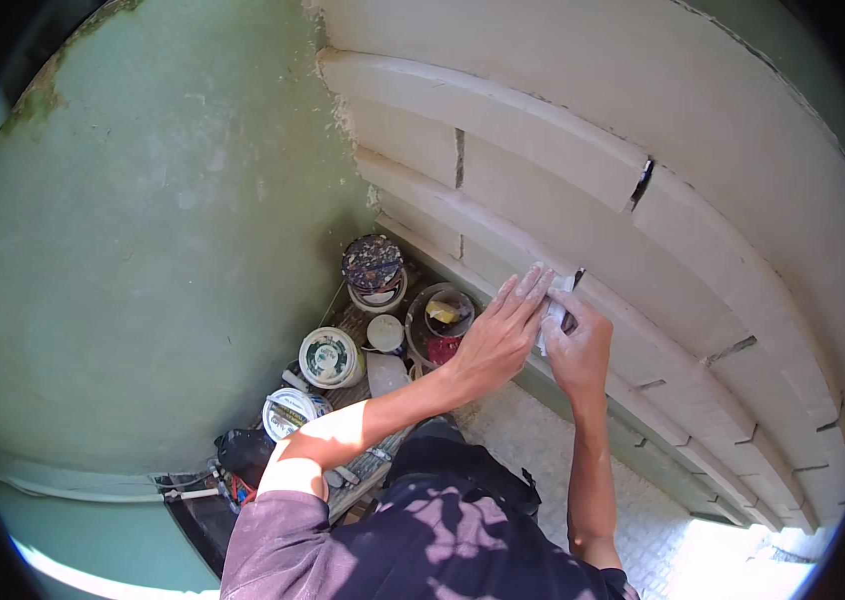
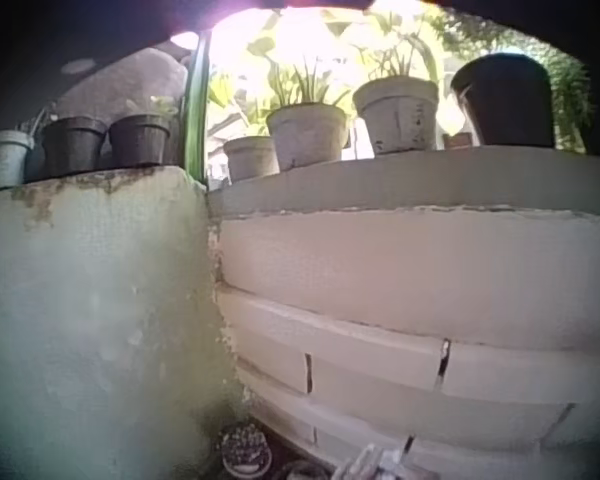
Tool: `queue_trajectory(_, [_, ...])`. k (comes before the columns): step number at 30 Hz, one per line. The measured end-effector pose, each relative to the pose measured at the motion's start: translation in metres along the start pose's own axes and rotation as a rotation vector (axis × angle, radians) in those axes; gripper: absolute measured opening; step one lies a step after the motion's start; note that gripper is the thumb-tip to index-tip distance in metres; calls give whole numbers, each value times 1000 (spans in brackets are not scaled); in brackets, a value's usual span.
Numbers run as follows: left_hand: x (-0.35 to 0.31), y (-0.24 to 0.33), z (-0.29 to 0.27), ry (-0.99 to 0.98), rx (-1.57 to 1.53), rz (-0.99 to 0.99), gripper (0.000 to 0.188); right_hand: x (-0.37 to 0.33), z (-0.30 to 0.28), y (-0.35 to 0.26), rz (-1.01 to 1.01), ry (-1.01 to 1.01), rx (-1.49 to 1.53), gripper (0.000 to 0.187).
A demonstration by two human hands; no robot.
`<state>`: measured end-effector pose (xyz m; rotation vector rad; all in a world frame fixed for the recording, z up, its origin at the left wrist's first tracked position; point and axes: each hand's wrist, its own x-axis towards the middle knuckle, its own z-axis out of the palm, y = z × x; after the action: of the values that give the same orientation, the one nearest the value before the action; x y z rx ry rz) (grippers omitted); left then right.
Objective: Sanding the joints/crevices of a white ceiling using a sanding block.
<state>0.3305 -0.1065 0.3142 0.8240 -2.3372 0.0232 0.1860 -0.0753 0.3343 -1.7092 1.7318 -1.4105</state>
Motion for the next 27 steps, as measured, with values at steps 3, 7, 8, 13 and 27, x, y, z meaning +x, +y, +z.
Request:
queue_trajectory(3, [-3,-26,-4,-116,100,52,52,4,6,-4,147,-152,4,37])
queue_trajectory(7, [-4,-73,-8,-199,77,72,56,4,27,-11,173,-112,122,42])
queue_trajectory(8, [-1,-91,-15,-169,100,57,57,0,29,-18,158,-77,163,45])
queue_trajectory(13, [76,-252,-121,284,496,-49,62,-39,28,21,202,-127,-36,52])
queue_trajectory(27, [170,-241,-98,55,366,374,46,-188,62,85,432,-502,-240,47])
